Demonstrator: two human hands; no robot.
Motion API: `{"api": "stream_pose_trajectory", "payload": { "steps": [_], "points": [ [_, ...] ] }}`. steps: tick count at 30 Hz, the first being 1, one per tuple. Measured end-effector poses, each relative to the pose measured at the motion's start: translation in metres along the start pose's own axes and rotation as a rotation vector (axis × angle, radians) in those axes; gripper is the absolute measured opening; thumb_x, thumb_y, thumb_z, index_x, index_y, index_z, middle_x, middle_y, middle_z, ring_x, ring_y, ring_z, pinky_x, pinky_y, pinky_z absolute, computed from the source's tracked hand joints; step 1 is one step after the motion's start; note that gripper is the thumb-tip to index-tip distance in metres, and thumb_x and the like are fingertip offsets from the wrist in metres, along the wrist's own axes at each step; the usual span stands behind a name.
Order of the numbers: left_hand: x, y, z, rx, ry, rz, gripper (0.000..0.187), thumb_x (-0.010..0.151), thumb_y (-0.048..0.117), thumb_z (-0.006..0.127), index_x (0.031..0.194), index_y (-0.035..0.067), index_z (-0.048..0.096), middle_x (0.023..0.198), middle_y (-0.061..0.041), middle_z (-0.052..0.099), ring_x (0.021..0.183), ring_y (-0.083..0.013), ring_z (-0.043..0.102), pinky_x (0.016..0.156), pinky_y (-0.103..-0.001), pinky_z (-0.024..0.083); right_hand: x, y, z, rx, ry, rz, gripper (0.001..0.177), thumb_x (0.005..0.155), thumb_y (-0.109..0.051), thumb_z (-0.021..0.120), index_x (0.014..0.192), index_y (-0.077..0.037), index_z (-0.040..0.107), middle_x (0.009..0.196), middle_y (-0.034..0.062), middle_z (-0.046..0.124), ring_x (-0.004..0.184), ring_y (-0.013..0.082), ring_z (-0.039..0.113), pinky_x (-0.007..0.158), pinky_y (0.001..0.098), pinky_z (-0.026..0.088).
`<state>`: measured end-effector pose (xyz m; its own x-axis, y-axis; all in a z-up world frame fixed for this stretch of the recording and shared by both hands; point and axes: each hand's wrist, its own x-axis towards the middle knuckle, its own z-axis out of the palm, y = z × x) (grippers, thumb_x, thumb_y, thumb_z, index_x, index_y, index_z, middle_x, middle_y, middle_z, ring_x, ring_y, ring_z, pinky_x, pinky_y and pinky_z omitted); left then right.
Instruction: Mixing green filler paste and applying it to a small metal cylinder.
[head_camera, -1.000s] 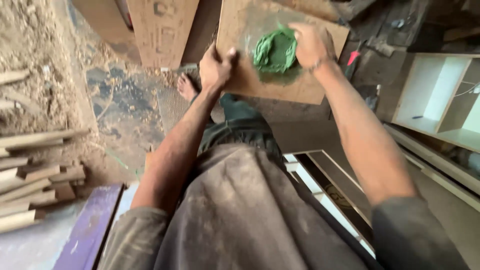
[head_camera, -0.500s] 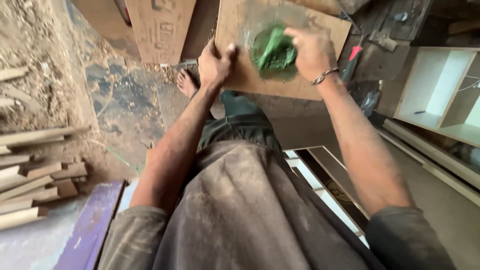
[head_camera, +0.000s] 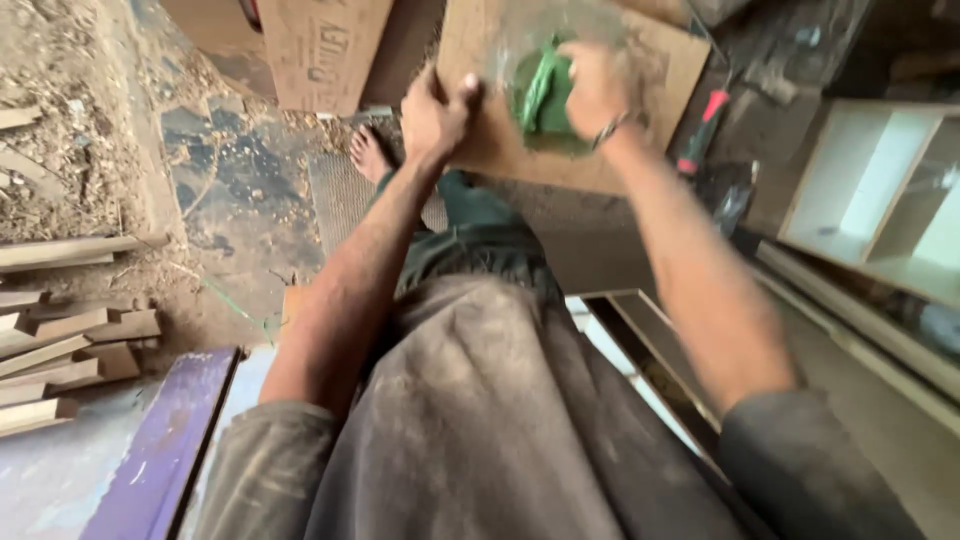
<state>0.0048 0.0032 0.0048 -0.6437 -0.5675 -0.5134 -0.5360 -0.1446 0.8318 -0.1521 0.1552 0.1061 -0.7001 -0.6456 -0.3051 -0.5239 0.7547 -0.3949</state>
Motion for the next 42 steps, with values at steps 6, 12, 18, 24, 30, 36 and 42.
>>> {"api": "stream_pose_trajectory", "payload": {
  "steps": [6,12,18,24,30,36,42],
  "points": [
    [-0.007,0.025,-0.009,-0.007,0.029,-0.028,0.053,0.087,0.044,0.073,0.127,0.009,0.066,0.118,-0.018,0.073,0.113,-0.0346,0.069,0.096,-0.043,0.053,-0.044,-0.005,0.026,-0.174,0.023,-0.298,0.037,0.084,0.003,0.056,0.111,-0.01,0.077,0.101,0.019,0.075,0.092,0.0388,0.072,0.08,0.0478,0.058],
    [0.004,0.005,-0.001,-0.014,0.025,-0.01,0.051,0.088,0.043,0.073,0.126,0.009,0.066,0.117,-0.018,0.073,0.113,-0.0335,0.07,0.096,-0.042,0.053,-0.026,0.002,-0.028,-0.085,0.024,-0.128,0.038,0.094,0.002,0.055,0.123,-0.01,0.075,0.108,0.0202,0.074,0.096,0.0353,0.073,0.083,0.0449,0.058],
    [0.003,0.003,0.001,0.029,0.026,-0.04,0.056,0.088,0.045,0.073,0.129,0.007,0.065,0.119,-0.019,0.073,0.114,-0.0341,0.069,0.098,-0.042,0.052,-0.083,0.027,0.084,-0.107,0.353,-0.311,0.036,0.093,0.005,0.05,0.122,0.0,0.069,0.121,0.0239,0.071,0.114,0.0376,0.071,0.1,0.0449,0.058],
    [0.019,-0.014,0.012,0.004,0.045,0.044,0.06,0.087,0.045,0.074,0.132,0.007,0.063,0.12,-0.021,0.071,0.116,-0.0336,0.069,0.098,-0.041,0.052,-0.029,0.044,-0.019,-0.415,-0.141,0.086,0.023,0.097,-0.002,0.056,0.104,-0.006,0.077,0.106,0.0249,0.074,0.102,0.039,0.072,0.086,0.0484,0.057],
    [0.001,0.008,-0.004,-0.03,0.007,-0.02,0.056,0.089,0.044,0.072,0.13,0.007,0.064,0.118,-0.018,0.074,0.113,-0.0327,0.071,0.096,-0.041,0.054,-0.016,-0.025,-0.048,-0.283,-0.298,0.411,0.042,0.105,-0.007,0.045,0.138,-0.024,0.064,0.103,0.0208,0.072,0.086,0.0418,0.071,0.075,0.0492,0.058],
    [0.002,-0.009,0.005,0.008,0.047,0.003,0.057,0.09,0.044,0.075,0.131,0.007,0.061,0.117,-0.019,0.073,0.111,-0.0357,0.069,0.094,-0.043,0.053,-0.066,0.064,0.041,-0.103,0.158,0.054,0.027,0.097,-0.007,0.065,0.123,-0.005,0.073,0.103,0.0195,0.075,0.095,0.0351,0.071,0.083,0.0485,0.058],
    [-0.008,0.018,-0.012,-0.005,-0.037,-0.037,0.048,0.091,0.044,0.07,0.125,0.01,0.064,0.114,-0.015,0.075,0.108,-0.0335,0.072,0.093,-0.043,0.054,-0.024,0.037,0.062,1.115,0.469,0.901,0.033,0.083,0.003,0.058,0.116,0.005,0.056,0.12,0.0238,0.063,0.098,0.0366,0.071,0.083,0.0564,0.063]
  ]
}}
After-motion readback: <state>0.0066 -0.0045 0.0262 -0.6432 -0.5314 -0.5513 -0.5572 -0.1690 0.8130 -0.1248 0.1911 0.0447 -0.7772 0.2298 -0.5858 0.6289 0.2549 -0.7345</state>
